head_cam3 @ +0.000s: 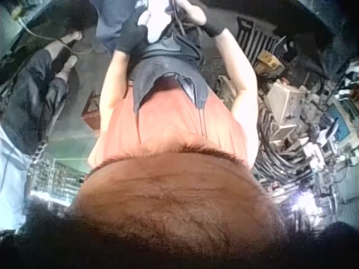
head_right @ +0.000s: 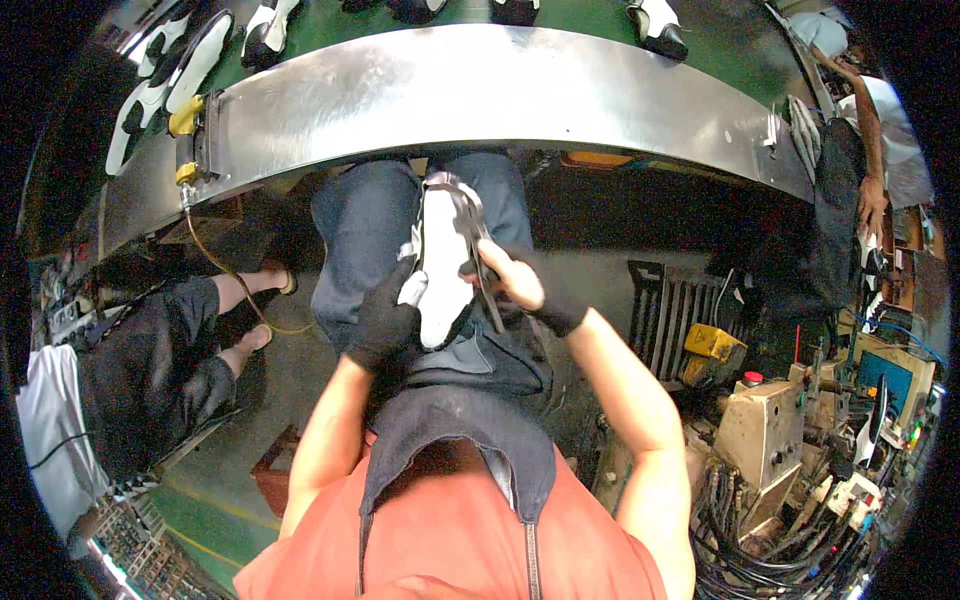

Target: The person uses a pair of pliers to trim excess material from the edges of white shoe parts. They pick up each part from a conveyor belt, hold it against their lap, and carefully scrape the edges before placing the finished item back on the belt.

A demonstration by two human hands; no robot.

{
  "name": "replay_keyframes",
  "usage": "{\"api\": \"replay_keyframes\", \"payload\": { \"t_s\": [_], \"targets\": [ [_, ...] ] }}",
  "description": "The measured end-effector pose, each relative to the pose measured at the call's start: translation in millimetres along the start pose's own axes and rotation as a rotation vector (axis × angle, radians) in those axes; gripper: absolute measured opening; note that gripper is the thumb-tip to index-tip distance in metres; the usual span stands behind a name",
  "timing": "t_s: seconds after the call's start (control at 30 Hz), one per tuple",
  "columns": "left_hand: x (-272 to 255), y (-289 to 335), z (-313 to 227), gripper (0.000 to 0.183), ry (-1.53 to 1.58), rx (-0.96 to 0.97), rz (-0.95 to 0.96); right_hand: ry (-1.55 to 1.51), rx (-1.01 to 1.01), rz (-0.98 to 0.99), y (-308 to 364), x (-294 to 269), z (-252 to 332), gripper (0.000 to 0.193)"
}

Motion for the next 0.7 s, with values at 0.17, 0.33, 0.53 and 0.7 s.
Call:
{"api": "replay_keyframes", "payload": {
  "t_s": [0.17, 0.33, 0.53, 0.7],
  "targets": [
    [1, -24, -44, 0.057, -0.219, 0.044, 0.477, 0.641, -0.114, -0.034, 17, -17, -18, 0.056],
    [8, -25, -24, 0.062, 0.41, -0.149, 0.343, 1.16, -0.149, -0.237, 57, 17, 39, 0.049],
    [43, -56, -46, 0.069, -0.32, 0.215, -0.163, 0.146, 0.412, 0.293, 54, -29, -73, 0.063],
    [24, -55, -35, 0.074, -0.479, 0.025, -0.203, 1.37, 0.01, 0.025, 71, -30, 67, 0.037]
  ]
}}
Point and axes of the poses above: each hand's wrist, its own y-axis away from the middle knuckle, its own x-axis out of the palm, z = x × y, the point moved 8 cm from there along -y, towards the middle knuckle, and after that the axes turned 13 degrees about x, right-handed, at the moved point
